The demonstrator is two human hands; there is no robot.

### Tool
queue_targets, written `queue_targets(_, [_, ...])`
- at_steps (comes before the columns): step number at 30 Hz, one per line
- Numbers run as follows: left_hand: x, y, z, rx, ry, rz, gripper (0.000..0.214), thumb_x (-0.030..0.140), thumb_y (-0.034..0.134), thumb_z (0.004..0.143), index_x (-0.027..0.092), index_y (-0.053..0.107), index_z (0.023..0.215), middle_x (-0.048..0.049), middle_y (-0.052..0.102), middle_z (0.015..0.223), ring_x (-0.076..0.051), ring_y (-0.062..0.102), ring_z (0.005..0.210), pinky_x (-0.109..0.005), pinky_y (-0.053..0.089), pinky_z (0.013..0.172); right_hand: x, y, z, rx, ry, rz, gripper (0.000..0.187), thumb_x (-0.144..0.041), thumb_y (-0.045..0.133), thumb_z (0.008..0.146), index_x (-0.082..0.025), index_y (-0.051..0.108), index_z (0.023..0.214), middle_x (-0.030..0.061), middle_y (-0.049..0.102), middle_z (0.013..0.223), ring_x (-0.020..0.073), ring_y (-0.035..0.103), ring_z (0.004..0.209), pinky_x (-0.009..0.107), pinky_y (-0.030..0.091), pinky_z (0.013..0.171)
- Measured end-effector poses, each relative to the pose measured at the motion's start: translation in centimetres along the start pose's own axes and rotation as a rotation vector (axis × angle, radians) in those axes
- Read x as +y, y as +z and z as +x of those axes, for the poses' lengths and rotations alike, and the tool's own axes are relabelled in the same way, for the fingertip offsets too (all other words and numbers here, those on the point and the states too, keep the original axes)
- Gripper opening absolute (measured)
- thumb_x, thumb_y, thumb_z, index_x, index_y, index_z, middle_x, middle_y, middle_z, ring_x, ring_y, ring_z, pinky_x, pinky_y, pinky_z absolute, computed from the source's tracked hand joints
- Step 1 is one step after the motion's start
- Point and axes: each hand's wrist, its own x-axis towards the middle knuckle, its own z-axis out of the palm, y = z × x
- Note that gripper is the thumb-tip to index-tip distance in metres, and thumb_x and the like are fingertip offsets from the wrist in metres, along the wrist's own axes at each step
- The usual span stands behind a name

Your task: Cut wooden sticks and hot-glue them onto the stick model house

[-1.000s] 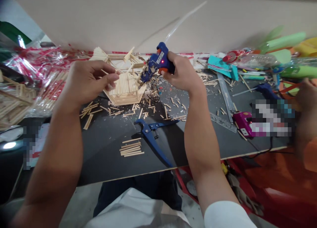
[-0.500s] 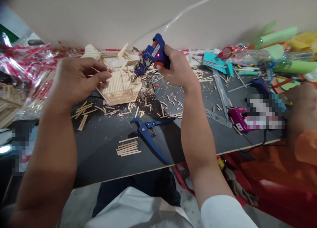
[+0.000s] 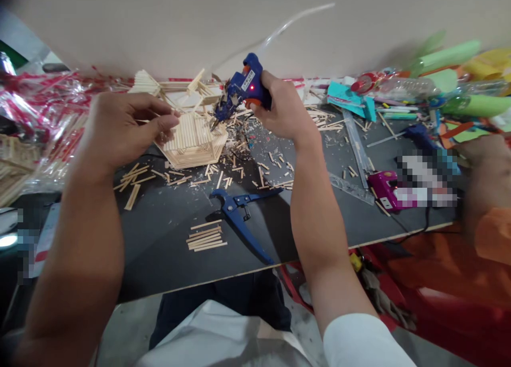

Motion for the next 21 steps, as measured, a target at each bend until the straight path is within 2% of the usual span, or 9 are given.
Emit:
queue_targets(9, [0.15,0.18,0.06,0.003,-0.005,-0.021,0.008,0.019,0.072,0.082,0.013,0.075,0.088,0.0003,0.066,0.062,-0.01,0.062,0.053,-0.024,0.05,0.051,0.48,0.06,0.08,0.035,-0.005,0.0,0.027,-0.04,0.064,0.081,-0.031,0.062,0.106,0.0047,0.071,0.093,0.0302,0.063,0.088,0.04,0.047,0.067])
queue_targets(17, [-0.19,0.09,0.05,-0.013,-0.002,0.005,0.011,0.023,0.071,0.084,0.015,0.074,0.091,0.0011,0.068,0.065,-0.01,0.064,0.056,-0.024,0.052,0.056,-0.09,-0.09,-0.05,0.024,0.001,-0.07,0.034,-0.035,0.061,0.084,-0.029,0.059,0.117,0.0048,0.069,0.087,0.0269,0.06,0.075,0.039,0.046,0.066])
queue_targets(21, [-0.43,0.16,0.04,-0.007,-0.005,-0.025,0.013,0.028,0.073,0.083,0.018,0.072,0.092,0.0007,0.071,0.073,-0.011,0.064,0.056,-0.026,0.052,0.056,0.27,-0.29,-0.03,0.015,0.042,-0.119,0.028,-0.035,0.065,0.081,-0.025,0.062,0.107,0.0068,0.067,0.085,0.0265,0.06,0.074,0.039,0.046,0.066])
